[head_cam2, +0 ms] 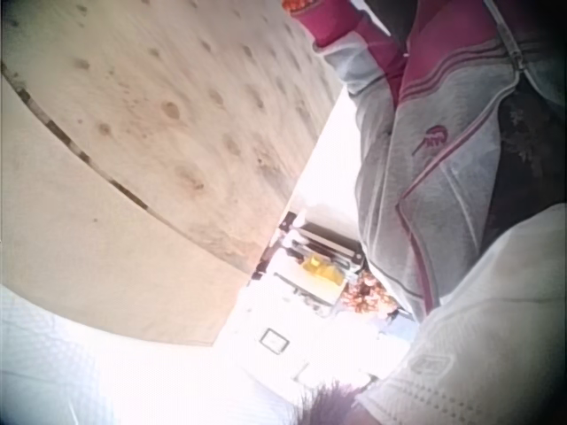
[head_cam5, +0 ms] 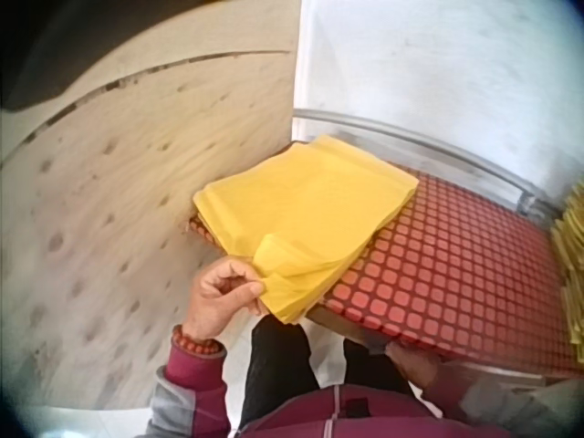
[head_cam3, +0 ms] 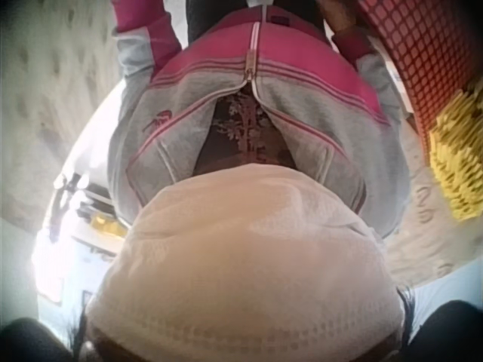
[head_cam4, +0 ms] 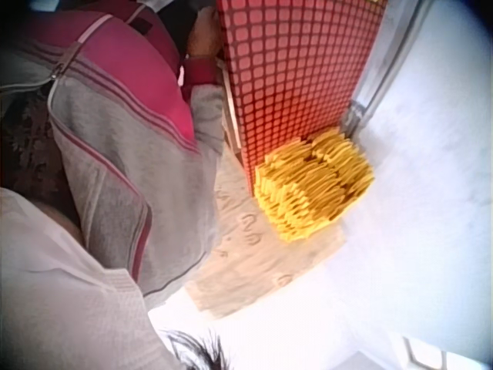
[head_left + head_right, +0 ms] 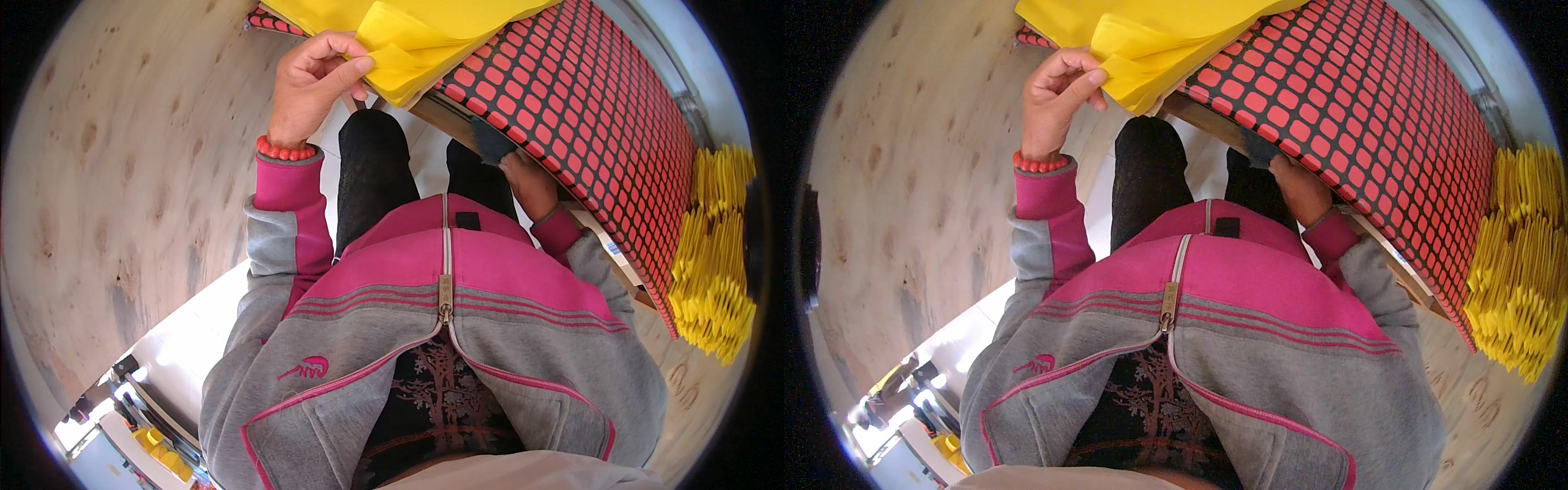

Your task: The person folds yellow paper sheets by hand on a patterned table, repeatedly folding each sheet in half and stacking the finished pieces. The person handles the sheets one at a time, aligning edges and pressing folds before placing them into a growing stack.

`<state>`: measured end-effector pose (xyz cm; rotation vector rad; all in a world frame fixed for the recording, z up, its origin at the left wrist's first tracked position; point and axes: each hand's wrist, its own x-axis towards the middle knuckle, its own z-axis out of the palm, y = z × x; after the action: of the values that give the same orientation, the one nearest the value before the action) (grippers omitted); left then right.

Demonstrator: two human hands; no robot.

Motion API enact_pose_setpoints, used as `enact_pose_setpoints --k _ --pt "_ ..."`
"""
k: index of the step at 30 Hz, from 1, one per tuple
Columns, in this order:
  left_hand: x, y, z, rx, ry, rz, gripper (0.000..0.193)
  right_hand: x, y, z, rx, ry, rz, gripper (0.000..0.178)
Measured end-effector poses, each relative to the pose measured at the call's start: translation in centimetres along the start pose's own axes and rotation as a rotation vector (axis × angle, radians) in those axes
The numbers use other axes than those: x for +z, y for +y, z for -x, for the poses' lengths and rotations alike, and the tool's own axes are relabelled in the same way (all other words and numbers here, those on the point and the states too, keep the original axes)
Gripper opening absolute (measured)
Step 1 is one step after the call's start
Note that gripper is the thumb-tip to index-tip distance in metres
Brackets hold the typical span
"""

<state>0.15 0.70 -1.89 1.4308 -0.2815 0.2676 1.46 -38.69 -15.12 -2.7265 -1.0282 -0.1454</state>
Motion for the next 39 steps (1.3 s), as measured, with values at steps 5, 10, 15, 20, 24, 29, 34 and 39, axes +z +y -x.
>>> enact_pose_setpoints --k 5,10,15,20,24,29,34,39 --pt "-0.2 0.0 0.2 -0.012 -0.004 -0.025 0.01 0.0 -0.3 -0.9 0.057 0.025 -0.067 0.015" --pt "-0.2 0.0 0.1 -0.008 -0.014 -0.018 0.01 0.0 -0.8 -0.8 0.014 0.083 -0.083 0.017" --pt "-0.3 0.2 0.2 -0.042 -0.009 -0.035 0.01 -1.7 -2.4 -1.4 0.018 0.015 0.035 0.016" --pt "-0.4 0.2 0.3 -0.048 -0.028 -0.033 0.011 -9.7 -7.9 -2.0 -0.267 -0.082 -0.308 0.016" --pt "-0.3 0.0 0.2 -0.033 -0.022 -0.013 0.01 -16.7 -9.8 -7.4 -0.418 0.244 -0.355 0.017" --pt "-0.3 -0.1 0.1 0.007 -0.017 -0.019 0.009 -17.6 -10.4 -15.5 -0.588 0.534 -0.27 0.014" --pt "-0.3 -0.1 0.1 -0.017 -0.013 -0.028 0.009 -15.8 -10.1 -17.3 -0.603 0.405 -0.343 0.018" --pt "-0.4 -0.4 0.2 -0.002 -0.012 -0.025 0.009 -14.7 -9.9 -17.6 -0.569 0.389 -0.373 0.014"
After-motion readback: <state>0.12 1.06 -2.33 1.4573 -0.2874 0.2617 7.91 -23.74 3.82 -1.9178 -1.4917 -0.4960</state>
